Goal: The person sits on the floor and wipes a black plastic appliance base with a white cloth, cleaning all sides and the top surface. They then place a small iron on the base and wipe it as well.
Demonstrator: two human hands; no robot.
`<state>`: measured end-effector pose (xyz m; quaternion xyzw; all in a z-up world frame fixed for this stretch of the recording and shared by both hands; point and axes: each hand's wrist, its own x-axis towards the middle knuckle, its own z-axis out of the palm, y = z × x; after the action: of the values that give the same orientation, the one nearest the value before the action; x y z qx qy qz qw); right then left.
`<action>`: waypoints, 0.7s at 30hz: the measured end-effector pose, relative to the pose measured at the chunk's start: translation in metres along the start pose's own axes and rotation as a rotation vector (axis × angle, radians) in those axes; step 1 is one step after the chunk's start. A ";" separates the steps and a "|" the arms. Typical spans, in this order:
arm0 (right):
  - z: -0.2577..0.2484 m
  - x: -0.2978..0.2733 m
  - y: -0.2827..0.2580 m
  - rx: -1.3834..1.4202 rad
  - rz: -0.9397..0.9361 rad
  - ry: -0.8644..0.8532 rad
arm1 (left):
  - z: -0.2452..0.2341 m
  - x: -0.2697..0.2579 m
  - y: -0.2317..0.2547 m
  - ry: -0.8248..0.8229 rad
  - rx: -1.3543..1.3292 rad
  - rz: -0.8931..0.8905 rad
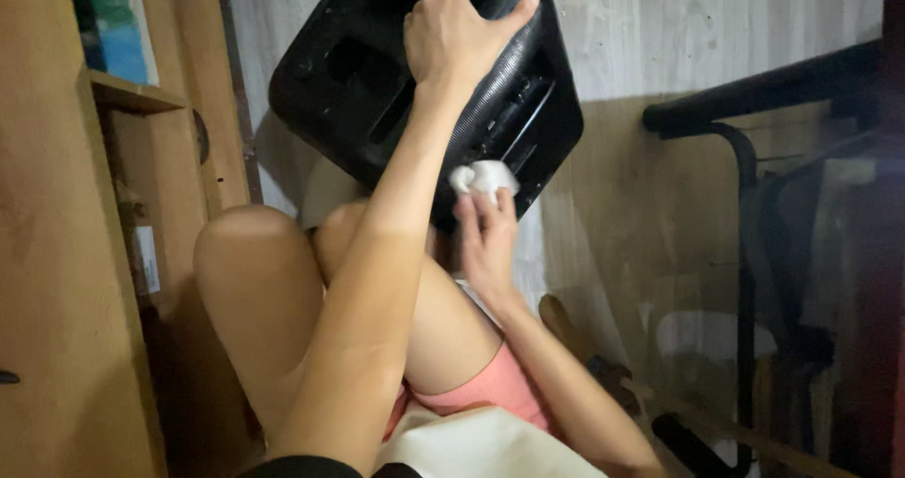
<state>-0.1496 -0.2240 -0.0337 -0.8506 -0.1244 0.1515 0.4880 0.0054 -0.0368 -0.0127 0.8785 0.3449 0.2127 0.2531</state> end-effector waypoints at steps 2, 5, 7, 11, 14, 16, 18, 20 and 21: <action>0.007 -0.002 -0.012 0.053 -0.139 0.097 | 0.000 -0.001 0.001 0.026 0.004 -0.008; 0.016 0.002 -0.026 0.086 -0.259 0.162 | -0.002 0.004 -0.005 -0.012 -0.010 -0.020; 0.023 0.007 -0.029 0.080 -0.251 0.163 | -0.005 0.011 -0.011 0.028 0.005 -0.019; 0.017 0.001 -0.017 -0.009 -0.181 0.073 | -0.007 0.006 -0.019 0.027 -0.040 -0.054; 0.007 0.012 -0.009 0.343 0.000 -0.067 | -0.010 0.010 -0.015 -0.027 0.002 -0.072; -0.001 0.026 -0.005 0.682 0.197 -0.143 | -0.009 0.012 -0.012 -0.026 -0.005 -0.066; -0.006 0.039 -0.004 0.989 0.400 -0.169 | -0.005 0.011 -0.010 -0.026 -0.008 -0.073; -0.003 0.046 -0.007 0.448 0.194 0.078 | -0.003 0.009 -0.008 -0.018 -0.002 -0.089; 0.001 0.046 -0.009 0.178 0.090 0.197 | -0.004 0.007 -0.009 0.011 -0.007 -0.062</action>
<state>-0.1083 -0.2025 -0.0322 -0.8193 -0.0236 0.0997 0.5641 0.0036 -0.0253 -0.0133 0.8653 0.3725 0.2110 0.2606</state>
